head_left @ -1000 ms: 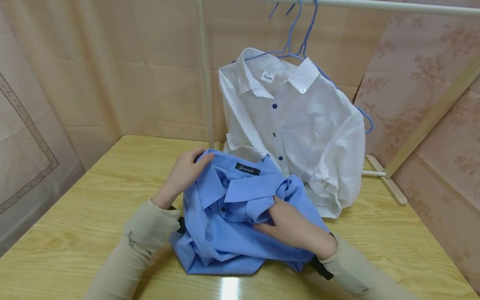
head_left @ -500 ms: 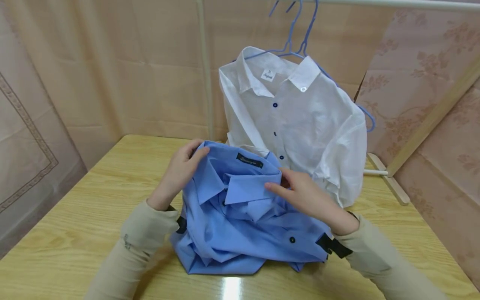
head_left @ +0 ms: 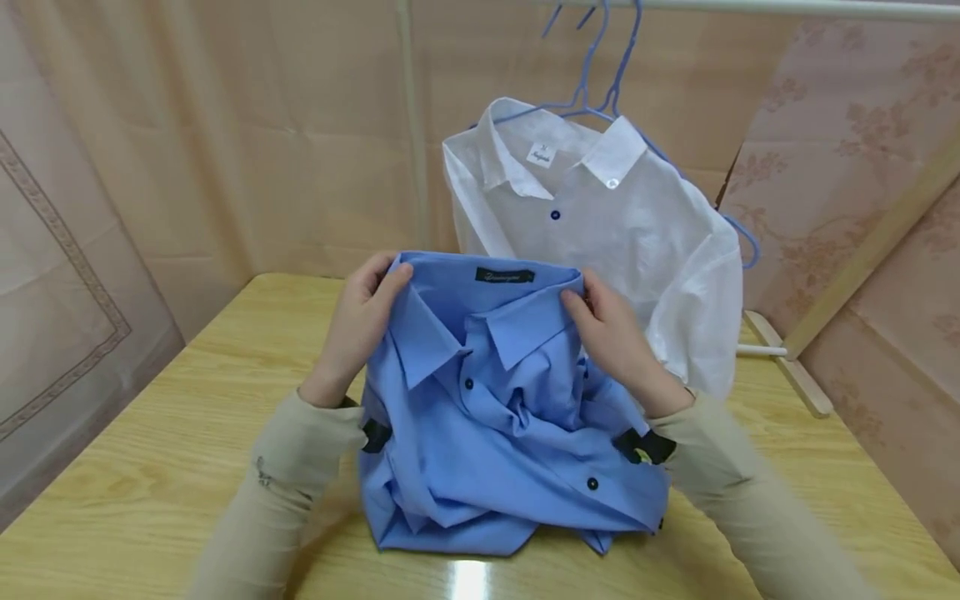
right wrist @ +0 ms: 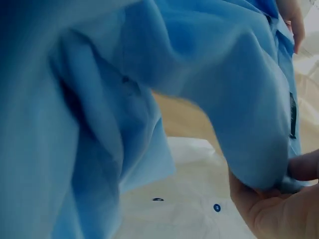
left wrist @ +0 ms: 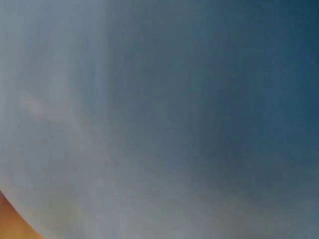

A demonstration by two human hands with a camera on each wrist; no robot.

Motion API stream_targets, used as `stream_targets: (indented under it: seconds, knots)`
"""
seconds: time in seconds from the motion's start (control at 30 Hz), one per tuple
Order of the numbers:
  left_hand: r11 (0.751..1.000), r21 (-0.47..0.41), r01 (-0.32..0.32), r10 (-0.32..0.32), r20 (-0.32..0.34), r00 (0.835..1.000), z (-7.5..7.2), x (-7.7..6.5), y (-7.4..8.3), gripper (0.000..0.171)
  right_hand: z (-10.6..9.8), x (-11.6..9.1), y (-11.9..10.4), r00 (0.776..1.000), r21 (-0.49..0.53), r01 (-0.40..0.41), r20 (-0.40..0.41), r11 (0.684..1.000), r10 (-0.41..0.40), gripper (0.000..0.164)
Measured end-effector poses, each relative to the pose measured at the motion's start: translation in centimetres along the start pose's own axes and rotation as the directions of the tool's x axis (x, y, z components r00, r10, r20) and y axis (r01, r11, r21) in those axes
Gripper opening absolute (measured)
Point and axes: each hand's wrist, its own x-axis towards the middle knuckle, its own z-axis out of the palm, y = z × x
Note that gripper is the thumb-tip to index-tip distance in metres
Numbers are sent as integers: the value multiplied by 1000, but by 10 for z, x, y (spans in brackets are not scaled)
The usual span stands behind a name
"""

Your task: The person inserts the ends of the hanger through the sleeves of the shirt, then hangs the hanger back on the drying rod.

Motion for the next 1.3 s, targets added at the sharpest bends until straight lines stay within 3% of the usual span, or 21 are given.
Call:
stream_targets:
  seconds: [0.2, 0.3, 0.37, 0.47, 0.67, 0.87, 0.97, 1.07, 1.17, 1.23, 1.3]
  knots:
    - [990, -48, -130, 126, -71, 989, 2, 14, 16, 20, 1, 13, -1, 987, 73, 92, -137, 993, -81, 20]
    - [985, -36, -169, 164, -116, 980, 5, 15, 15, 18, 0, 17, 0, 975, 56, 143, -177, 988, -131, 18]
    - [987, -22, -158, 153, -135, 979, 7, 13, 8, 18, 1, 18, 2, 975, 36, 150, -173, 988, -141, 18]
    - [996, -6, -93, 91, -131, 987, 8, 7, -6, 20, 5, 16, 9, 980, -8, 129, -154, 992, -129, 19]
    - [997, 72, 10, -6, -54, 999, 12, 0, -25, 23, 14, 11, 23, 989, -70, 79, -119, 994, -87, 20]
    - [999, 46, 26, -25, -19, 999, 14, 0, -29, 25, 12, 13, 26, 999, 30, -20, -37, 999, 21, 30]
    - [999, 40, 35, -35, -6, 999, 14, 0, -29, 25, 4, 18, 24, 999, 68, -33, -19, 997, 35, 36]
    - [998, 37, 52, -52, -6, 999, 13, -1, -28, 25, -7, 24, 16, 999, 46, -7, -52, 999, 10, 37]
    - [998, 37, 58, -58, -15, 998, 12, -1, -27, 25, -22, 32, 4, 991, -28, 29, -134, 999, -32, 34]
    - [998, 38, 52, -52, -17, 999, 12, -1, -26, 24, -33, 39, -5, 974, -78, 63, -214, 995, -79, 28]
    - [998, 37, 44, -43, -13, 999, 13, -1, -26, 23, -44, 46, -14, 937, -111, 115, -316, 987, -145, 22]
